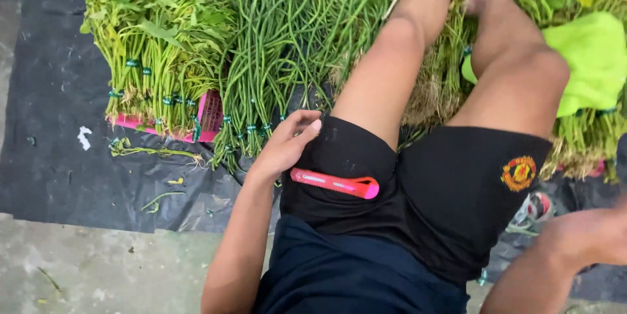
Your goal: The person sits on a black tarp and bundles long green vegetables by hand. They gather a handful of stems, wrap a green plastic band around them, and use a red utility knife to cut the excess band. The person repeats this process, placing the finished bundles into a pink crate.
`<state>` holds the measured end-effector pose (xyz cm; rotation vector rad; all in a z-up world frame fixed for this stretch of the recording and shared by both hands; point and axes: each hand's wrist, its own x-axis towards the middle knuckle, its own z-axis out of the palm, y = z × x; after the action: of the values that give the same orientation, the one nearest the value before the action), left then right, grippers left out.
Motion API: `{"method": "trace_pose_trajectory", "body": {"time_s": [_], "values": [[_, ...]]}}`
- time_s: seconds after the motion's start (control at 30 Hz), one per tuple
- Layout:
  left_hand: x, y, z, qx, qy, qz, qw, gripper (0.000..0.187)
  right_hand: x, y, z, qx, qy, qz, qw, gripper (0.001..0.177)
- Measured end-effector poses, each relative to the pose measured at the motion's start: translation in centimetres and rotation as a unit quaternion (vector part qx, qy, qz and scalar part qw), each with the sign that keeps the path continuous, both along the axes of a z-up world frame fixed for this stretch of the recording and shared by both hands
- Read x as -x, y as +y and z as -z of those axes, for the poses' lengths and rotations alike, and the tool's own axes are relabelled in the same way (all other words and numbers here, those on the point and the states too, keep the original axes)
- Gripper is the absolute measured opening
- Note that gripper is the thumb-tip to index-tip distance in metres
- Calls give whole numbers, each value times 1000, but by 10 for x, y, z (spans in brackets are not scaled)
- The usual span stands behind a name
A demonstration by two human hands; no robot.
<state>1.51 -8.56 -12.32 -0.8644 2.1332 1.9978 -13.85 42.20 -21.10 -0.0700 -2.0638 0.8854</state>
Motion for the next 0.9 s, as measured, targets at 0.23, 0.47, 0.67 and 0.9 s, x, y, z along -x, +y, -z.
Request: {"method": "trace_pose_trajectory", "body": {"time_s": [0.23,0.47,0.67,0.9], "values": [[37,-42,83,-89,-89,-43,991,46,-52,-216,-149,-191,-103,-459,862,20],[126,-64,174,84,-141,5,986,58,-66,-271,-164,-243,-270,-600,713,9],[197,-69,206,219,-132,8,967,101,-67,-268,-149,-257,-280,-637,670,13],[245,-54,185,300,-200,39,932,114,-62,-272,-144,-230,-284,-649,667,14]]}}
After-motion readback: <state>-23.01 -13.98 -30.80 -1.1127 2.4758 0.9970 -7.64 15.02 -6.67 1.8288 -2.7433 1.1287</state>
